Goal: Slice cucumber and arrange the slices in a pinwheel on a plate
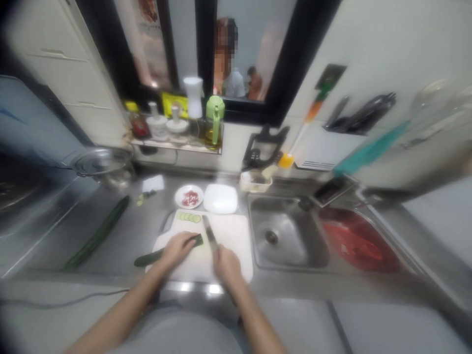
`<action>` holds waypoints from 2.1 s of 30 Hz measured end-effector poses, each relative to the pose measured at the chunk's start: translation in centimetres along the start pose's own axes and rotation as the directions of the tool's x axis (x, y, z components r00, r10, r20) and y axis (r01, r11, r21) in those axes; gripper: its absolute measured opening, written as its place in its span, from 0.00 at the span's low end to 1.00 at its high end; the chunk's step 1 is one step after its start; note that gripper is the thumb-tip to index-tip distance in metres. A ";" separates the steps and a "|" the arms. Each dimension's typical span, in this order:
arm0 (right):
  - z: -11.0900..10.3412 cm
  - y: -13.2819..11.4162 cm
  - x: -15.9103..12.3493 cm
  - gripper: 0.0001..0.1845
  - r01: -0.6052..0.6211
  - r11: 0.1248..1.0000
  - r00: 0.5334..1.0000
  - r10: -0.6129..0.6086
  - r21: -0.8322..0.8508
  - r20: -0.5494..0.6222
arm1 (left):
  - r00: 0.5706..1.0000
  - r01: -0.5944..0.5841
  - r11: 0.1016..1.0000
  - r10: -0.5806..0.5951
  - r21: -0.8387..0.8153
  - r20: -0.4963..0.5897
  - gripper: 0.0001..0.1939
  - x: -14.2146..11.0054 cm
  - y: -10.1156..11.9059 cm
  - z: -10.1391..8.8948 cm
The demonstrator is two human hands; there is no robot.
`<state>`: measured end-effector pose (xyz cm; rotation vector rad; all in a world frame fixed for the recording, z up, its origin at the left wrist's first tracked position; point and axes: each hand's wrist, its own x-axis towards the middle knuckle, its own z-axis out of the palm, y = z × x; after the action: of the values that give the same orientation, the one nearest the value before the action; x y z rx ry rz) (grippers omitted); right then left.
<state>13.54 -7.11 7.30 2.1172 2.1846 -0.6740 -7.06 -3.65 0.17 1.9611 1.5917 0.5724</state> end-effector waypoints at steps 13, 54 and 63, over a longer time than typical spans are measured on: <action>-0.5 -2.1 -0.5 0.16 0.010 0.997 0.990 0.000 -0.074 0.142 | 0.995 -0.083 0.981 0.091 0.177 -0.040 0.17 -0.9 -0.1 1.0; -1.5 -3.0 -2.4 0.17 0.018 0.994 0.970 0.008 -0.104 0.245 | 0.982 -0.150 0.964 0.171 0.221 -0.080 0.17 -1.3 -0.5 1.8; -1.9 -2.8 -3.6 0.17 -0.017 0.996 0.964 0.039 -0.086 0.263 | 0.985 -0.138 0.970 0.155 0.202 -0.073 0.17 -1.3 -0.5 1.8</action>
<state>11.67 -9.90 10.97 1.8898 2.0019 -0.7963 -6.55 -5.10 -1.53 2.2432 1.6184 0.5858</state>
